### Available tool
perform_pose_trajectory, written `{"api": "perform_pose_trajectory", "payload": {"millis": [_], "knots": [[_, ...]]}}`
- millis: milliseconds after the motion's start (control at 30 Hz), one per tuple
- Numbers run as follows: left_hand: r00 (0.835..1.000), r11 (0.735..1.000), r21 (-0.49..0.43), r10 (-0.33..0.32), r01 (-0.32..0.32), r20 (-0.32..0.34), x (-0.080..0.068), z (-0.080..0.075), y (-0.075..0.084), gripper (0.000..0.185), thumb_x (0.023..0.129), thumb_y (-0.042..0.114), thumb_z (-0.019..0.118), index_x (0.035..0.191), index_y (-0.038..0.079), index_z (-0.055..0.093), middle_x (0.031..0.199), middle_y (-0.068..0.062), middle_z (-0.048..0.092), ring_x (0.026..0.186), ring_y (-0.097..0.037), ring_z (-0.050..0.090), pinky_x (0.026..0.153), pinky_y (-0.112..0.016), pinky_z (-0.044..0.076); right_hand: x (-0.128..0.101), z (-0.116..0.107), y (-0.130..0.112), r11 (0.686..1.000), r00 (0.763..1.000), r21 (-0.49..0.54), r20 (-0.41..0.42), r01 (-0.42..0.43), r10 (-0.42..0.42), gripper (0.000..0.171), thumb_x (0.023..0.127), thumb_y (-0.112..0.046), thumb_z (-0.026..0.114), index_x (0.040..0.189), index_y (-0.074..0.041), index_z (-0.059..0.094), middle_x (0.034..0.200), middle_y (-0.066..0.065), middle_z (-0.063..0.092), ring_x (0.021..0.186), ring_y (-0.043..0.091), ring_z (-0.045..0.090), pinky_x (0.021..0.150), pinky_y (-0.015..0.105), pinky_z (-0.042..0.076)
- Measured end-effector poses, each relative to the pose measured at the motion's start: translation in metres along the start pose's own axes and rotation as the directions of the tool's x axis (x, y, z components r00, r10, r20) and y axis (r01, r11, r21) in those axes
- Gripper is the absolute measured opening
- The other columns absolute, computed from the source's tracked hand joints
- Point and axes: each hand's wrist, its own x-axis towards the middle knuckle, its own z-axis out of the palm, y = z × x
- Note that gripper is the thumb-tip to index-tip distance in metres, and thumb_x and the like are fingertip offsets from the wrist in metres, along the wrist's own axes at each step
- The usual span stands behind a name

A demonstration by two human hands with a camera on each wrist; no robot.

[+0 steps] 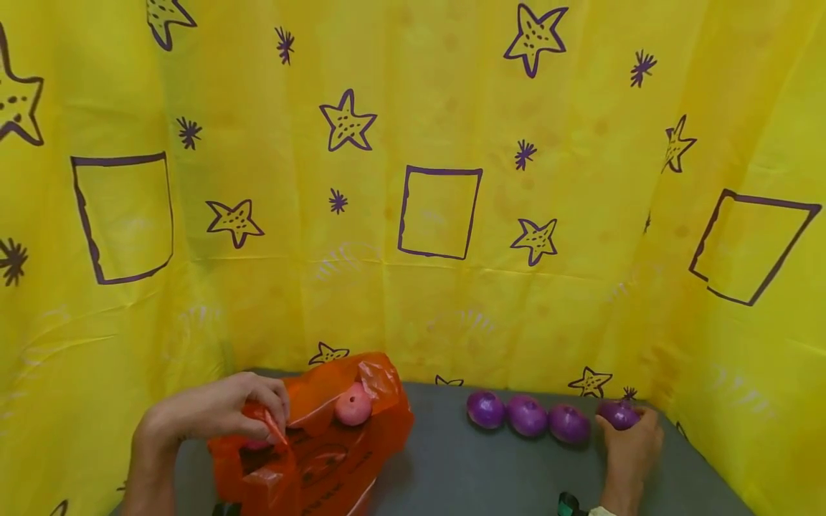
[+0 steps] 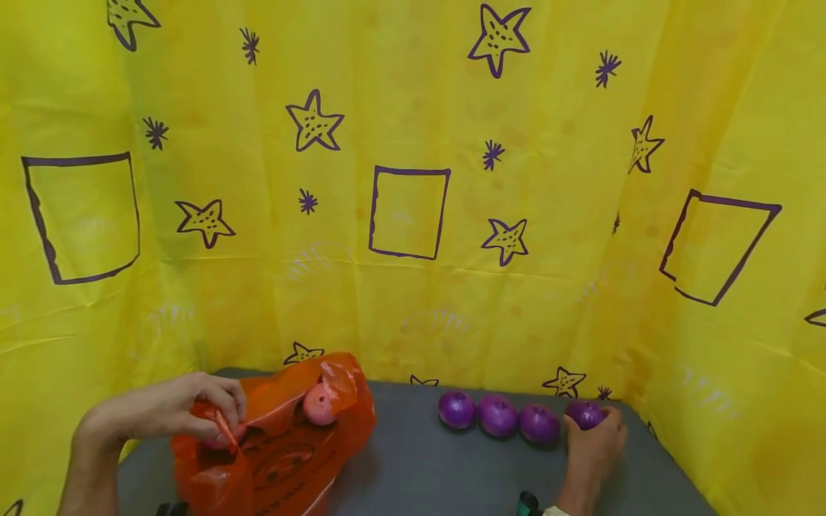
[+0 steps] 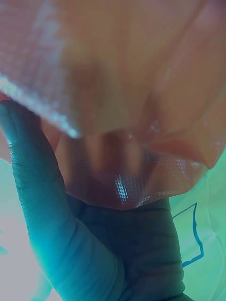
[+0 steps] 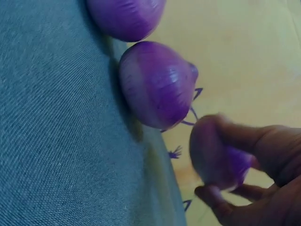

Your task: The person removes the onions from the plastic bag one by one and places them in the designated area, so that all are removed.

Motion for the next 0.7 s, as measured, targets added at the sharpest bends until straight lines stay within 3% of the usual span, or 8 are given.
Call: {"api": "perform_pose_trajectory", "payload": {"millis": [133, 333, 500, 700], "knots": [[1.0, 1.0, 0.009, 0.004, -0.004, 0.006, 0.001, 0.0, 0.0, 0.021, 0.09, 0.004, 0.072, 0.1, 0.021, 0.078, 0.101, -0.004, 0.072, 0.092, -0.003, 0.062, 0.077, -0.022, 0.052, -0.002, 0.005, 0.008, 0.998, 0.998, -0.009, 0.005, -0.056, 0.056, 0.075, 0.085, 0.0, 0.076, 0.145, 0.011, 0.031, 0.142, 0.047, 0.032, 0.132, 0.063, 0.035, 0.114, 0.072, 0.03], [1.0, 1.0, 0.01, 0.003, -0.003, 0.017, 0.002, -0.001, -0.002, 0.021, 0.09, 0.004, 0.072, 0.099, 0.021, 0.079, 0.1, -0.005, 0.073, 0.091, -0.003, 0.063, 0.076, -0.022, 0.053, 0.001, 0.009, 0.021, 0.991, 0.981, -0.096, 0.16, -0.097, 0.112, 0.079, 0.084, 0.007, 0.07, 0.148, 0.015, 0.026, 0.144, 0.05, 0.031, 0.134, 0.065, 0.033, 0.117, 0.073, 0.028], [1.0, 1.0, 0.007, -0.004, 0.004, 0.027, 0.004, 0.0, -0.003, 0.022, 0.09, 0.003, 0.072, 0.1, 0.022, 0.079, 0.101, -0.006, 0.073, 0.093, -0.002, 0.063, 0.076, -0.022, 0.053, 0.005, 0.004, 0.021, 0.987, 0.963, -0.135, 0.242, -0.084, 0.115, 0.081, 0.087, -0.002, 0.066, 0.151, 0.013, 0.019, 0.144, 0.051, 0.027, 0.131, 0.067, 0.035, 0.113, 0.074, 0.032], [1.0, 0.999, 0.034, -0.007, 0.007, -0.009, 0.0, 0.0, -0.001, 0.024, 0.089, 0.003, 0.072, 0.1, 0.023, 0.078, 0.101, 0.0, 0.072, 0.093, -0.003, 0.062, 0.077, -0.022, 0.052, 0.003, -0.006, 0.008, 0.988, 0.953, -0.112, 0.269, -0.111, 0.138, 0.086, 0.091, -0.008, 0.061, 0.156, 0.008, 0.008, 0.144, 0.057, 0.015, 0.124, 0.073, 0.035, 0.106, 0.076, 0.036]]}}
